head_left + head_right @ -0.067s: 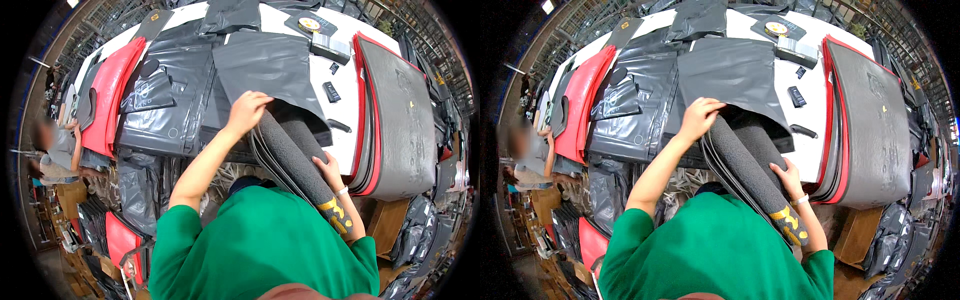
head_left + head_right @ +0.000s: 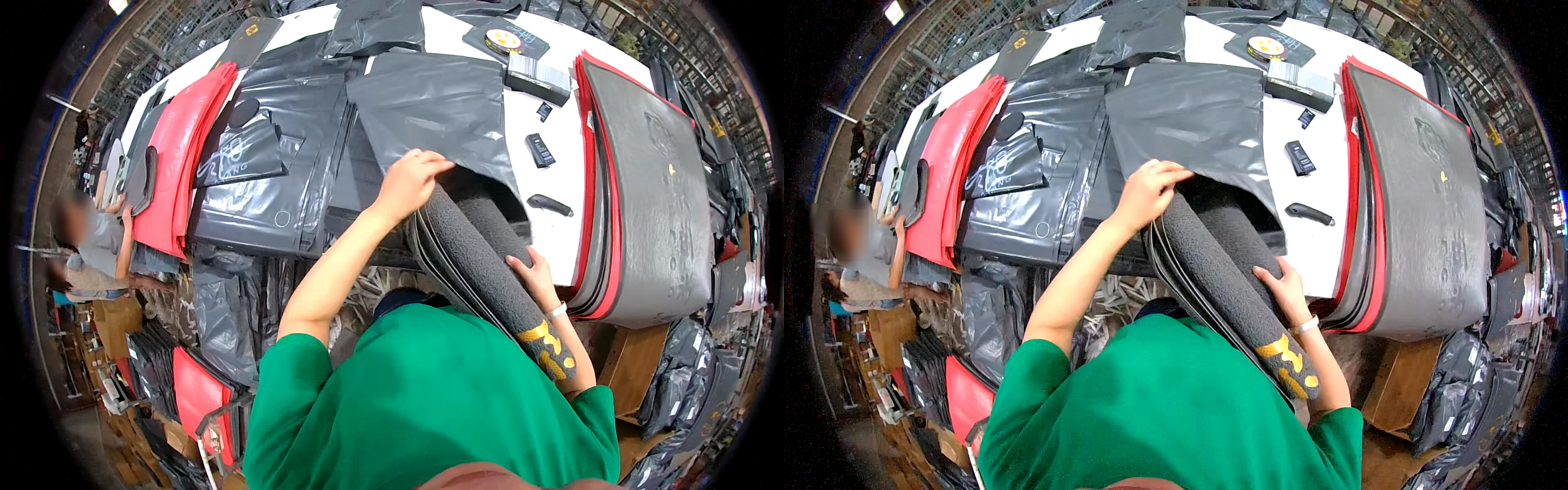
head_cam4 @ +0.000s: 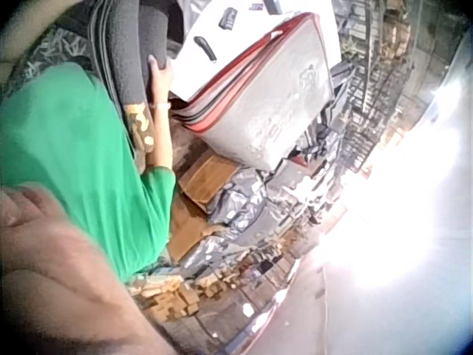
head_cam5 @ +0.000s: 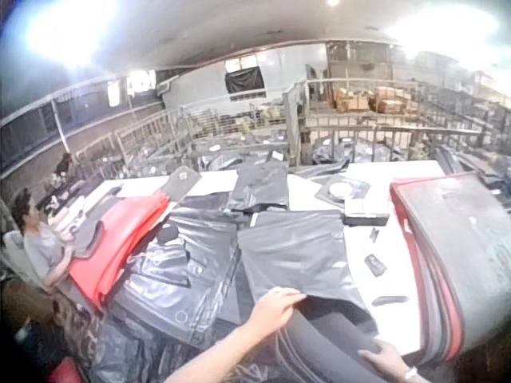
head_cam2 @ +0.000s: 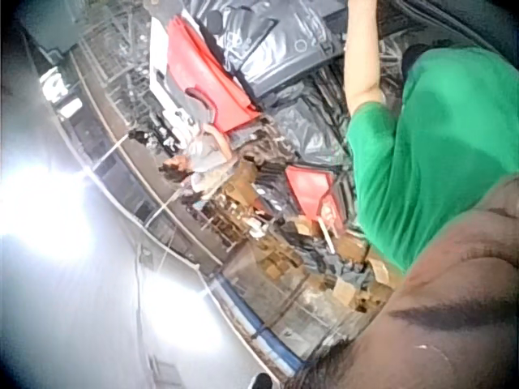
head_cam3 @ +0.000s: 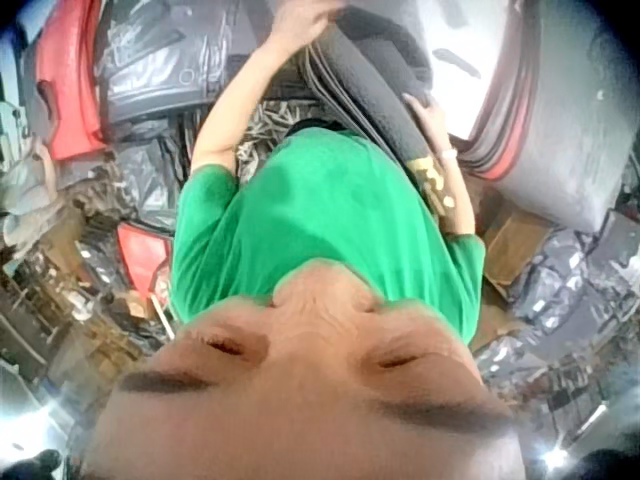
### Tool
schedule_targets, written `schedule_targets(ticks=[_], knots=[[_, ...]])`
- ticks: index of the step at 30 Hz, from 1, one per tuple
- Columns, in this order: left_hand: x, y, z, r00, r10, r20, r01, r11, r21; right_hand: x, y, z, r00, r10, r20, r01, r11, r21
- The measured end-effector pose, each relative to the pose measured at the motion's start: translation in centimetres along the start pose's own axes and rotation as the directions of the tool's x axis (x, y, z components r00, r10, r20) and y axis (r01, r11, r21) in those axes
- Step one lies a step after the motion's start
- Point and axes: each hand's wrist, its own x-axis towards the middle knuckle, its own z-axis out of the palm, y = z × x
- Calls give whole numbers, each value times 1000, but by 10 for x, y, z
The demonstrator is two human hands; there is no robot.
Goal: The person rolls or folds various floor mats by hand and slides them into plastic mailing bags, then applies adhesive labels to the packages.
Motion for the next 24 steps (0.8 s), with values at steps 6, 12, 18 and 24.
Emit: schedule_targets(ticks=[6,12,18,24], knots=[[-34,-6,-57,951,-2,309,-38,991,126,-2,23,-7,990,121,-74,-100,965,241],[-19,82,4,918,266,295,-224,960,-170,7,11,-3,989,90,-116,-73,988,139],[-92,73,4,941,-232,-248,262,960,97,7,26,-9,967,91,-236,-78,995,65],[-112,65,44,547,-525,652,671,741,34,59,40,-12,957,84,-279,-79,996,31]])
